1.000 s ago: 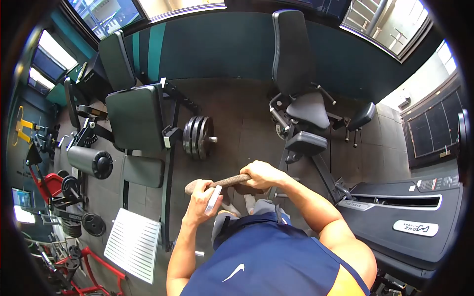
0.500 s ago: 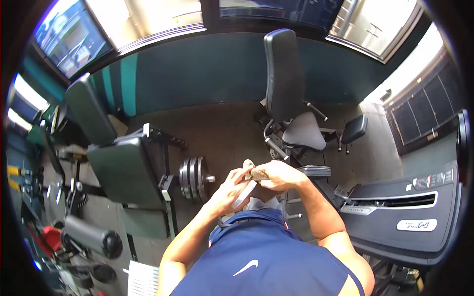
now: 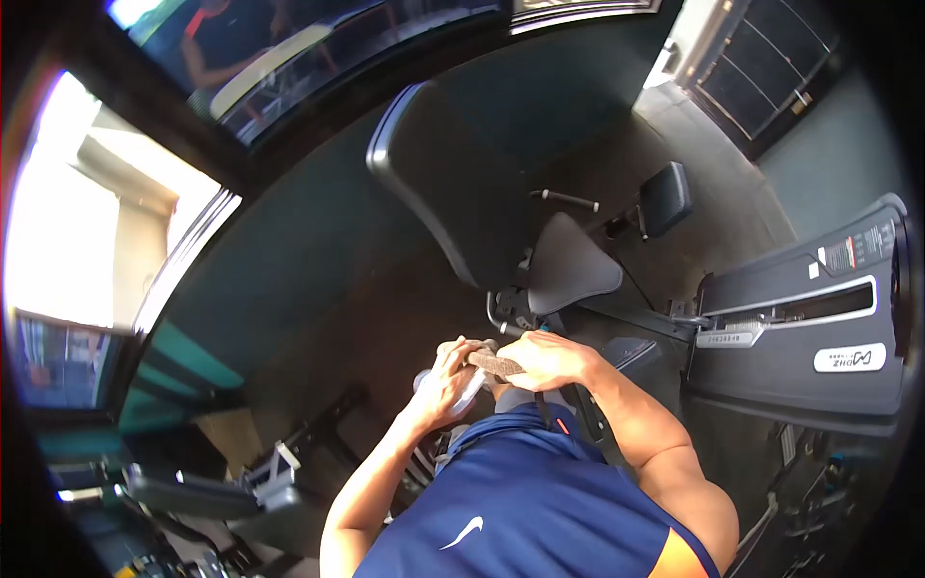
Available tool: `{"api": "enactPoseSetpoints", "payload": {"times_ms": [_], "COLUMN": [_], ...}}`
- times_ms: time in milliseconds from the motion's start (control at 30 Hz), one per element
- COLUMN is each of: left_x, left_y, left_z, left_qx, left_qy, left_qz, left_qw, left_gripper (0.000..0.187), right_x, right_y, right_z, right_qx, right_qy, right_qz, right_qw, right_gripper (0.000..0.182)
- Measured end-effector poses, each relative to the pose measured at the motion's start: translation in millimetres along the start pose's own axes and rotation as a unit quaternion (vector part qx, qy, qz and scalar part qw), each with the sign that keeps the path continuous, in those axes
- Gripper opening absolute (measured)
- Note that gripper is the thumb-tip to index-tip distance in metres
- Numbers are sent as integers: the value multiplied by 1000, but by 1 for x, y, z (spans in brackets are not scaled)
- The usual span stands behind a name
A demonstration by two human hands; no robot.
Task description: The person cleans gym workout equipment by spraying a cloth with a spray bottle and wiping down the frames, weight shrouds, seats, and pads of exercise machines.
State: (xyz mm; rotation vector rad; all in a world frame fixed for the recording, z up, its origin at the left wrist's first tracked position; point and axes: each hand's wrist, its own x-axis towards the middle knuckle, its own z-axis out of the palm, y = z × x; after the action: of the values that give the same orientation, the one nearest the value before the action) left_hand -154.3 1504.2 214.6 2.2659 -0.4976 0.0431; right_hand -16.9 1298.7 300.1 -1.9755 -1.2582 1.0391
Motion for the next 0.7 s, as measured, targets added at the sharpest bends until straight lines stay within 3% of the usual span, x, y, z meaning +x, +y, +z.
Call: {"api": "enactPoseSetpoints", "payload": {"times_ms": [100,267,333,433,533,567,667,700], "left_x": [29,94,122,154,180,190,173,167], "left_y": [-35,-61,-74,-89,-83,-77,-100,-104], "left_z": [-14,-38,-46,-46,-55,-61,-56,-65], "left_qx": [52,-51,-52,-96,-165,-170,-148,-135], "left_qy": [-36,-147,-200,-255,-370,-406,-510,-544], "left_qz": [42,45,109,164,200,252,349,383], "left_qw": [997,987,972,948,892,862,772,734], "left_gripper": [44,52,51,44,46,51,59,60], "right_x": [-4,-35,-41,-39,1,10,100,129], "right_y": [27,52,58,55,73,47,15,-8], "right_z": [-19,-19,-4,34,137,134,194,190], "right_qx": [-13,11,111,291,511,591,753,732], "right_qy": [51,168,191,221,452,409,569,615], "right_qz": [70,227,301,409,285,308,104,45], "right_qw": [996,959,928,836,673,623,314,290], "right_gripper": [22,34,42,50,48,54,62,72]}}
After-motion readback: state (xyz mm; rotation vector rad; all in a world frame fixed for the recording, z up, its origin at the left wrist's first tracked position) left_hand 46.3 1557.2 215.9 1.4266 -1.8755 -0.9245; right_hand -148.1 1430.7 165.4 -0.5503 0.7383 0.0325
